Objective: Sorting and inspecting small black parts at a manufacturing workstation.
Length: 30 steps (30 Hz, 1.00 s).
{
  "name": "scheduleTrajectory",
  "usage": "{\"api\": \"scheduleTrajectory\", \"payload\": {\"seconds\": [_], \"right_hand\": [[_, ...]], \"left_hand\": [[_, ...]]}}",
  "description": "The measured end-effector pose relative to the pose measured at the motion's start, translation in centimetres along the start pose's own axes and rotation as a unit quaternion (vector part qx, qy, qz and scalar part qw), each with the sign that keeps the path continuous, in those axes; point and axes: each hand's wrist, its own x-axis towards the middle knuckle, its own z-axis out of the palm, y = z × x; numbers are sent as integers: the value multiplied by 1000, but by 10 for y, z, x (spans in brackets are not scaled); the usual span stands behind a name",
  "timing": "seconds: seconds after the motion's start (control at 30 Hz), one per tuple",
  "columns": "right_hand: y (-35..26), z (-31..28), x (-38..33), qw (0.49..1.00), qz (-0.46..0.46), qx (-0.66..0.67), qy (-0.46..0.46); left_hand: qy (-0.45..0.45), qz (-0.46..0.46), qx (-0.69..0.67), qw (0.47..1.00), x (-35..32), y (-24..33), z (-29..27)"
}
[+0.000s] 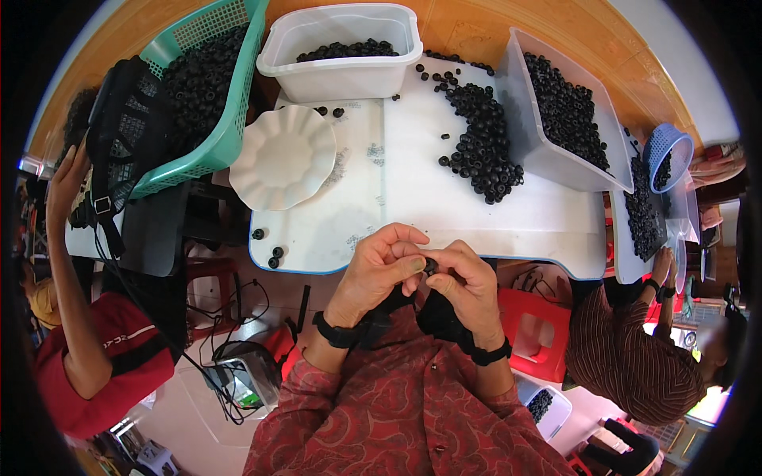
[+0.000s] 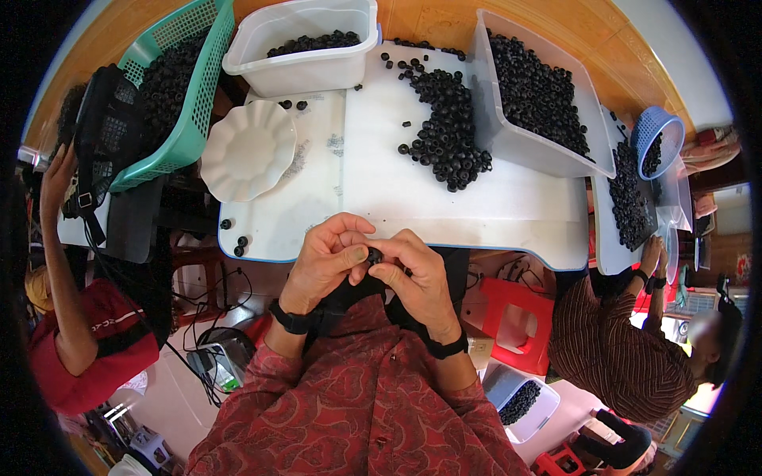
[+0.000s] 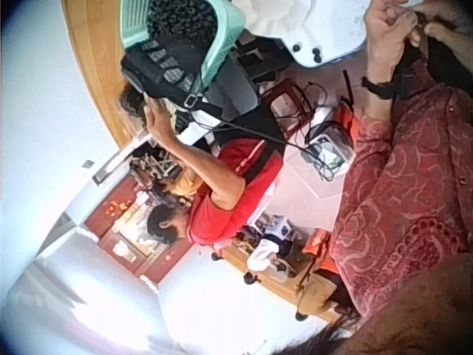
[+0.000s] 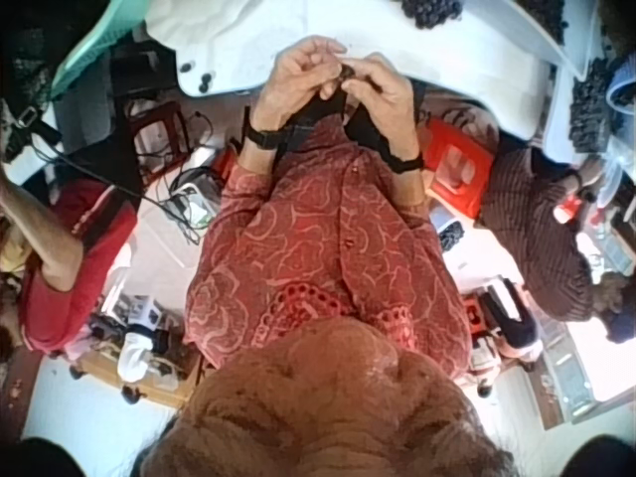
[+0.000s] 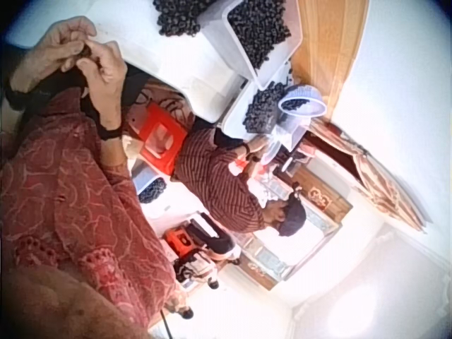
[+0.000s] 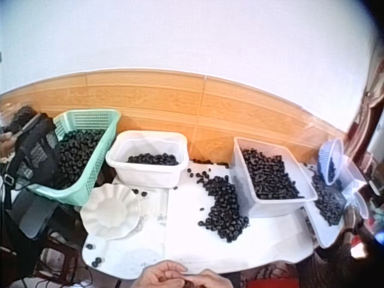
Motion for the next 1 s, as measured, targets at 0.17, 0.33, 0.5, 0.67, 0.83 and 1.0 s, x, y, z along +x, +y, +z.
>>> {"api": "scheduleTrajectory", "payload": {"seconds": [0.17, 0.33, 0.5, 0.67, 0.83, 1.0], "right_hand": [[-7, 7, 0, 998, -33, -13, 50], [-6, 8, -2, 997, -40, -26, 61], [-7, 12, -6, 996, 10, 50, 68], [-6, 16, -8, 979, 18, 196, 59], [-3, 15, -8, 947, 33, 313, 66], [-2, 14, -9, 928, 34, 365, 66]], "left_hand": [[56, 50, 42, 996, -3, -3, 18], [84, 67, 82, 991, -5, -5, 24], [78, 92, 76, 990, -6, -8, 23], [44, 139, 69, 987, -5, -7, 25], [14, 170, 75, 982, -5, -8, 28], [10, 165, 79, 983, -5, -9, 29]]}}
